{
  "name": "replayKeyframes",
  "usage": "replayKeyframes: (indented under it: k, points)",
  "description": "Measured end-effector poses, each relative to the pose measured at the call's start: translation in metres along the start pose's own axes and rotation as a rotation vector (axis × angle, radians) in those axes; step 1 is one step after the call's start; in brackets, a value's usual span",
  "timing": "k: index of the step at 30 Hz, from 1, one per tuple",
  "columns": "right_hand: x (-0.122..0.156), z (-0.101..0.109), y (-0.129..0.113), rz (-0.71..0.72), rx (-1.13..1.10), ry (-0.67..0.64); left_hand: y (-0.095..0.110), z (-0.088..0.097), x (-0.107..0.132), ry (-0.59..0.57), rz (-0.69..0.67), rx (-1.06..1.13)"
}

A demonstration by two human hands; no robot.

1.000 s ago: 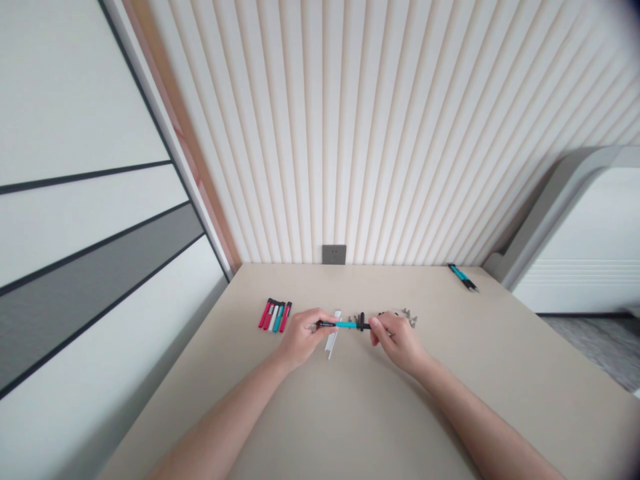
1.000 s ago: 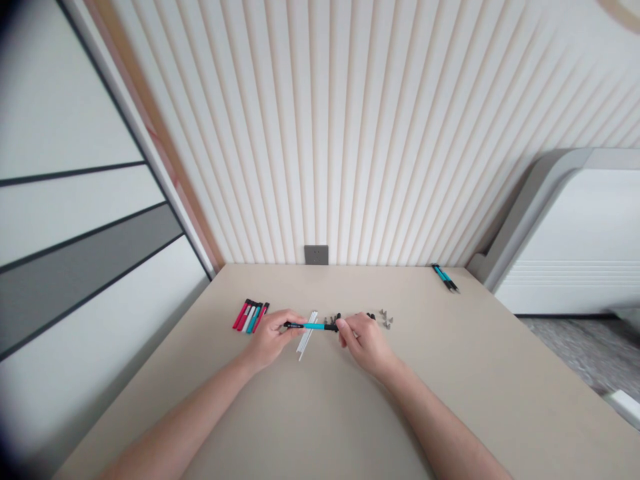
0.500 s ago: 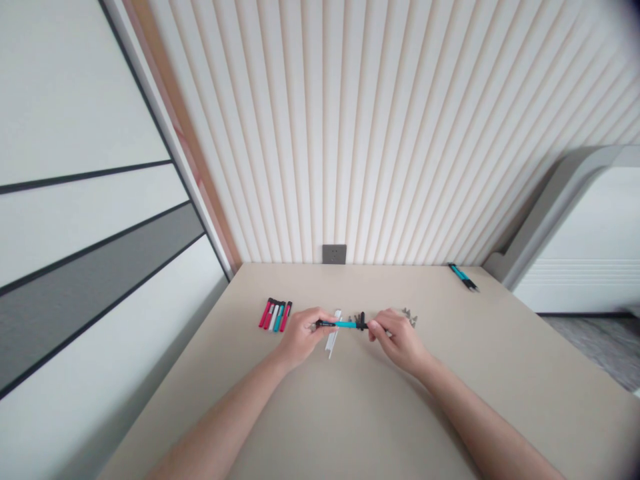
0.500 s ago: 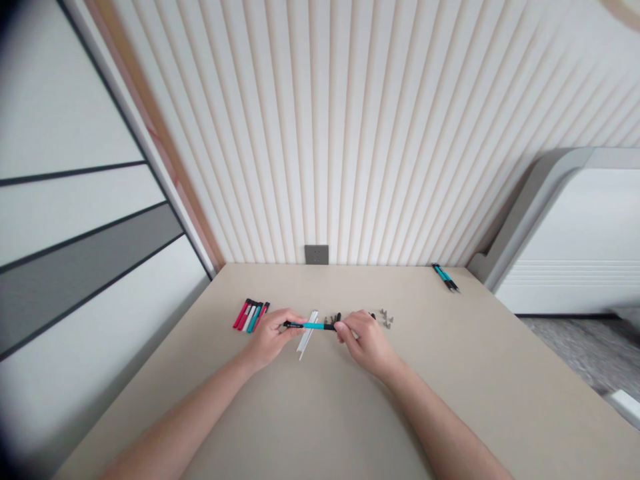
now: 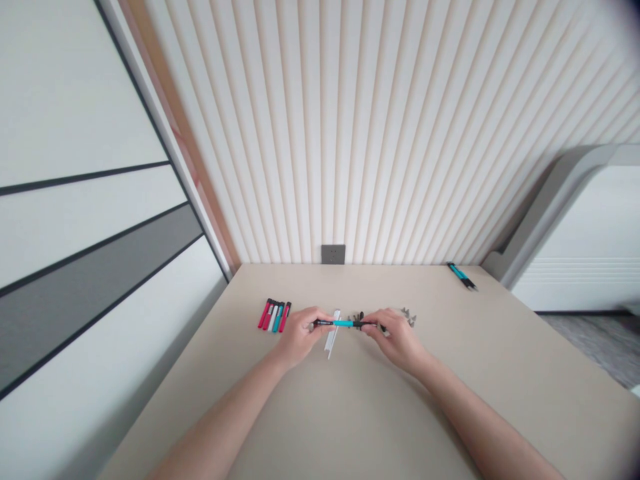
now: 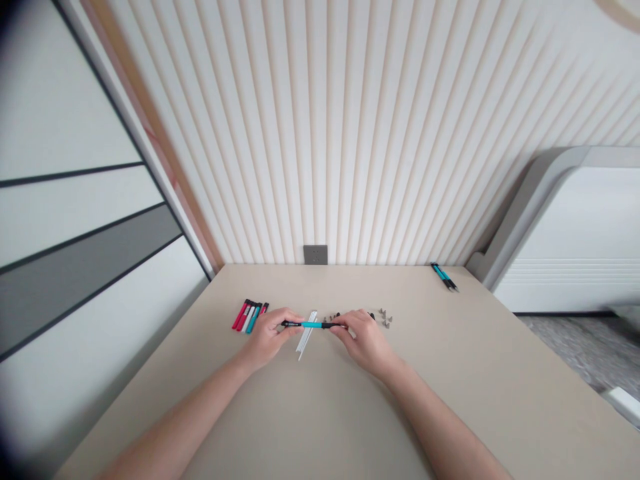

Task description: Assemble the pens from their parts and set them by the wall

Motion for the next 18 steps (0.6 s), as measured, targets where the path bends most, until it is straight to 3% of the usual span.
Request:
replayKeyframes:
  k: [4, 7, 9, 12, 18]
  points:
    - [0.000, -0.001, -0.008, 0.009, 0.022, -0.108, 0.001, -0.001, 0.000, -0.024, -0.016, -0.004]
    - [-0.003, 0.003, -0.001, -0.011, -0.008, -0.078, -0.004, 0.000, 0.000, -0.013, 0.005, -0.005]
    - [-0.006, 0.010, 0.014, -0.077, 0.034, 0.008, -0.009, 0.001, 0.000, 0.011, 0.026, 0.005]
    - [-0.006, 0.026, 0.045, -0.212, 0.287, 0.084, -0.016, 0.001, 0.000, 0.049, 0.064, 0.053]
    - [0.003, 0.038, 0.089, -0.459, 0.626, -0.065, -0.021, 0.001, 0.000, 0.075, 0.112, 0.123]
Point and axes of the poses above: each hand's wrist, its own x-axis away from the middle knuckle, its own z-axis out of the back of the hand, y = z × x, the point moved 3 cm from there along -x, towards the middle knuckle, and after that the axes turned 4 degrees about x, right-handed, at the moved point
